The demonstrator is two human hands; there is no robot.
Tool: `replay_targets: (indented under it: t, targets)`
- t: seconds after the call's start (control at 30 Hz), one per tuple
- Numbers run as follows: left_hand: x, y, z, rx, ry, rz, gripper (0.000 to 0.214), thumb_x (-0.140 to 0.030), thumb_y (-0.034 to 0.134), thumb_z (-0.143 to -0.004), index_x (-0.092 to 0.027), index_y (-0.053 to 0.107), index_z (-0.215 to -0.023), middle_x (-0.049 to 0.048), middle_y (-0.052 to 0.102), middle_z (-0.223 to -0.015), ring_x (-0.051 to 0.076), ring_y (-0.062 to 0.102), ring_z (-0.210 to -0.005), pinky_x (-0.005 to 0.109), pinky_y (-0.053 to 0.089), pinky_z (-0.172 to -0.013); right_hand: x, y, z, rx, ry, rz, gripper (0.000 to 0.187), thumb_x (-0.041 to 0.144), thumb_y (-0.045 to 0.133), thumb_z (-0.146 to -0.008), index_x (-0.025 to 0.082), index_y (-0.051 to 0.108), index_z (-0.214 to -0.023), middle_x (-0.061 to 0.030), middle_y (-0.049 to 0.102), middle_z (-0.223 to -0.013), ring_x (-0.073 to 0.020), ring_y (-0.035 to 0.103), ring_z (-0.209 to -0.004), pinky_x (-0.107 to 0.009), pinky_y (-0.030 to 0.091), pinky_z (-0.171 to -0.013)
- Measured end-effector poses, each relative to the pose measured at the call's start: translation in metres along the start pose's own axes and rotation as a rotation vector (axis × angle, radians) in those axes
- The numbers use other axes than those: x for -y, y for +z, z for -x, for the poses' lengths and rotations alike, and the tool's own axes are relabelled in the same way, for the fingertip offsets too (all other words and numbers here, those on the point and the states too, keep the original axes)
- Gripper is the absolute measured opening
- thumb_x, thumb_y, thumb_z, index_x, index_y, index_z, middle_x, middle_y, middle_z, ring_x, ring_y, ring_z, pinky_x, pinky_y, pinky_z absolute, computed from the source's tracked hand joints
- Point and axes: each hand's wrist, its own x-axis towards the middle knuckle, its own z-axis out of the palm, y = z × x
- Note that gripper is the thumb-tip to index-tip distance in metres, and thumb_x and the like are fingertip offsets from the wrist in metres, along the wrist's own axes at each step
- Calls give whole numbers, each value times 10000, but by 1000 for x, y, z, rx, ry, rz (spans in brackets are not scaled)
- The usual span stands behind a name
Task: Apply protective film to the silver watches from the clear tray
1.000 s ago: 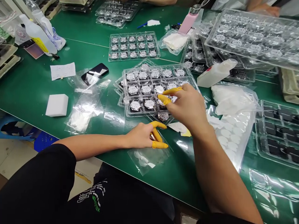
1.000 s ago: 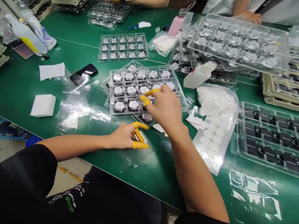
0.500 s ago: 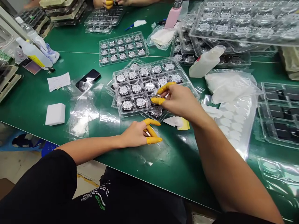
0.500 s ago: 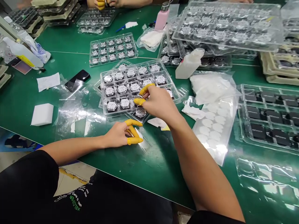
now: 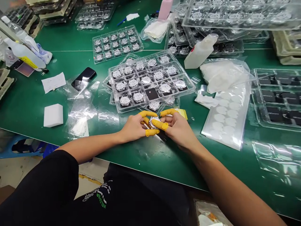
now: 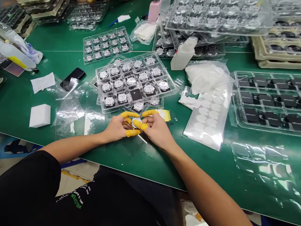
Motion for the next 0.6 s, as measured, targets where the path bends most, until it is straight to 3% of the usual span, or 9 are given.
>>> replay_targets:
  t: [0.1,0.17,0.27,0.33,0.47,0.6]
  targets:
    - [-2,-1,0,-20,-14,-37,586,-265,877,-662,-191,675,-1207,-6,701,-788,100,640,-662,246,554,-687,4,-5,-1,39,-24,22,667,549,933,-524,221,550,-960,39,626,-689,-110,536,-541,-246,422,-505]
    - [-3,-1,0,-24,-34,-30,578,-277,883,-652,-188,684,-1187,-4,694,-782,104,634,-664,254,556,-689,8,-19,-3,3,-153,203,547,565,883,-618,212,617,-939,-5,661,-735,-130,550,-574,-278,442,-539]
    - [-5,-1,-2,-49,-57,-6,559,-282,878,-656,-186,687,-1171,-16,666,-767,85,589,-624,248,541,-668,12,-50,-11,-303,-480,582,323,504,795,-765,210,706,-868,-78,714,-882,-167,586,-666,-318,443,-598]
    - [-5,-1,-4,-66,-63,-12,553,-272,874,-656,-189,689,-1171,-25,644,-759,71,550,-599,237,517,-644,9,-65,-19,-415,-608,789,244,457,761,-801,218,741,-849,-90,721,-949,-189,605,-712,-331,430,-608]
    - [-5,-1,-5,-65,-72,-2,563,-258,878,-653,-195,687,-1179,-45,590,-736,54,492,-571,221,474,-603,1,-70,-29,-357,-591,1057,190,374,695,-848,229,805,-905,-68,697,-887,-178,579,-672,-322,374,-566]
    - [-3,-2,-5,-70,-63,42,560,-239,881,-654,-195,683,-1175,-54,577,-730,44,492,-575,202,455,-596,10,-64,-19,-333,-718,964,161,344,695,-849,220,793,-875,-87,709,-910,-220,616,-786,-351,437,-645]
